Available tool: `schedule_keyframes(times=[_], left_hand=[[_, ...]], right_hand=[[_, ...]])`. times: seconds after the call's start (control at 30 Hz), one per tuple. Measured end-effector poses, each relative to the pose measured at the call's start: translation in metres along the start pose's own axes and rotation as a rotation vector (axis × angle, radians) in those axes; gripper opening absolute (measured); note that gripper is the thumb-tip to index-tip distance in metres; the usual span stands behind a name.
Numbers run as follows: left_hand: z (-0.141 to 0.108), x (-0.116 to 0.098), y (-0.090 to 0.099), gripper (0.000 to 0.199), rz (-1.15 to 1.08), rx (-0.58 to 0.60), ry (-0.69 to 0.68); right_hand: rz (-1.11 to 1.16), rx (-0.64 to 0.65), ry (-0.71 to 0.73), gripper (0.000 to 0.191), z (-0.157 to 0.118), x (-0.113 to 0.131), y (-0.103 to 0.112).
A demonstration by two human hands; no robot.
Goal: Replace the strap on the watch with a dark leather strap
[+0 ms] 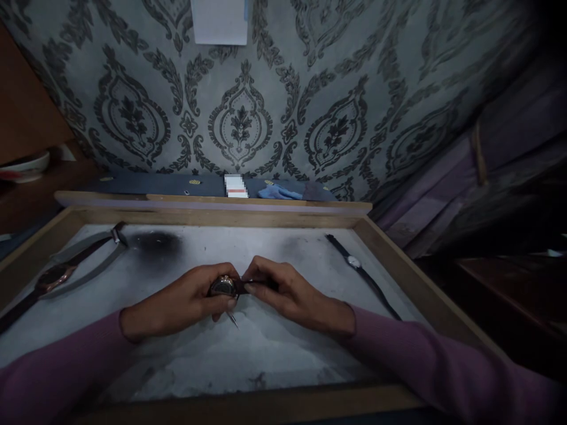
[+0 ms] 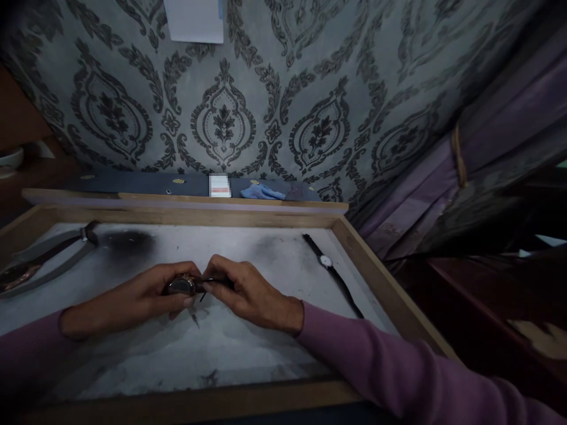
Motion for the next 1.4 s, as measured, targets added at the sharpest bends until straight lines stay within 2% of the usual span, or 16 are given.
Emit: schedule_keyframes(times=[0.2,0.73,1.07,1.4], left_hand=[[-0.0029,-0.0020,-0.0016,0.018,-0.005,-0.032,-0.007],[-0.0018,0.0004,0.0001,0.015,0.094,-0.074,-0.024],[-0.0030,-0.0009,0.0008,0.015,0.055,-0.031,-0.003],[-0.0048,-0.0002,0.0005,0.015,0.100,-0.005,0.019]], right_hand=[[0.030,-0.011,-0.025,0.013,0.0000,-0.0037,0.0004],[0.046,-0.020,-0.041,0.009,0.0011,-0.0052,-0.0006],[0.025,0.001,-0.048,0.012,0.0003,-0.0057,-0.0012],[-0.026,-0.006,-0.065,0.022,0.0004,-0.0074,0.0021]])
Point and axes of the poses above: each hand's wrist, its own z-axis towards the middle knuckle, its own y-axis out of the back of the hand, x = y × z, the point moved 3 cm from there along z, towards the middle knuckle, and after that the axes turned 14 degrees about y, right-handed, at the moved point
